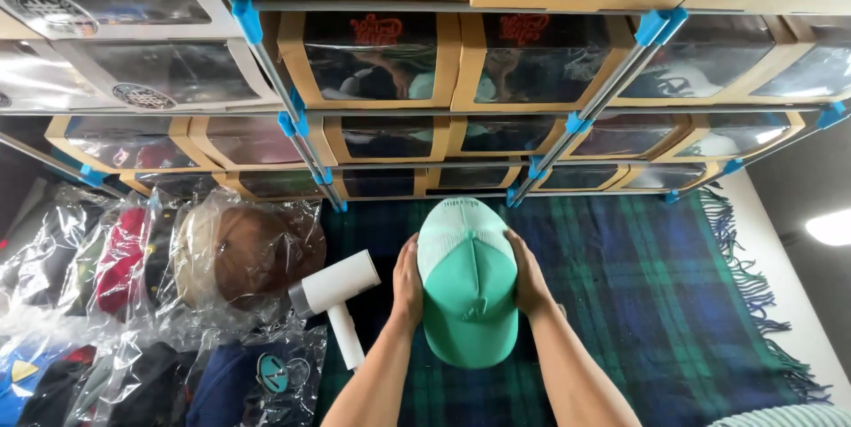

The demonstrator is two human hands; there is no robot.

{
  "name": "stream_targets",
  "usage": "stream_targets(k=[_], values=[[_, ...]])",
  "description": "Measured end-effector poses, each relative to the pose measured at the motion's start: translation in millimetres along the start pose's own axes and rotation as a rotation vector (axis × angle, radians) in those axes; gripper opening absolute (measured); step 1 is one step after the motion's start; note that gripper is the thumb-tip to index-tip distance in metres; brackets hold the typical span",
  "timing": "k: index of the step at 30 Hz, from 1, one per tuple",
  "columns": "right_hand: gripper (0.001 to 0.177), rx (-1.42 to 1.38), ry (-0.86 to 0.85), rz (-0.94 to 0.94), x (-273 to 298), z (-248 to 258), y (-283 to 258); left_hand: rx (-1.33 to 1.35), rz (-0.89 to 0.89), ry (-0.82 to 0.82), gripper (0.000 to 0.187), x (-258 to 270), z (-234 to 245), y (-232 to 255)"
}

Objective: Brushing a green mesh cap with a wooden brush and then using a handheld steamer to remove wrinkles and prepare the hat.

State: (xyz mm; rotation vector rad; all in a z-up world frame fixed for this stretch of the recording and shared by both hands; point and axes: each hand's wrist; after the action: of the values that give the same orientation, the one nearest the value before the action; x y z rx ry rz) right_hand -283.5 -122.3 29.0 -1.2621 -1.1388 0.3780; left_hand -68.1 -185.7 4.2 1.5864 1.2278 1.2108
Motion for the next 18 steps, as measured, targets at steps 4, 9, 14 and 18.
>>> stream_targets(k=[4, 9, 14, 18], values=[[0.052, -0.069, 0.013, -0.045, 17.0, 16.7, 36.3, -0.038, 0.035, 0.007, 0.049, 38.1, 14.0, -2.5], [0.054, -0.129, -0.014, -0.082, 17.6, 37.1, 77.9, -0.097, 0.021, 0.002, 0.048, 68.8, 25.4, -9.1], [0.059, -0.097, -0.042, -0.070, 22.3, 43.9, 79.3, -0.187, 0.007, -0.051, 0.046, 54.6, 32.3, -18.3], [0.049, 0.185, -0.090, 0.147, 73.4, 12.9, 8.6, -0.250, -0.020, -0.114, 0.046, 45.7, 27.1, 9.0]])
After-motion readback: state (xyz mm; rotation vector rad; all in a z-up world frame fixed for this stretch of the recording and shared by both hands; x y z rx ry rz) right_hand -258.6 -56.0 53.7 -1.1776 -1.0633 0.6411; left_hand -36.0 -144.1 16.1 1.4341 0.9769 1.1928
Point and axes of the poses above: each hand's wrist, its own x-axis away from the middle knuckle, its own z-axis out of the back of the hand, y = z × x, and after that the axes turned 4 degrees about -z, right-handed
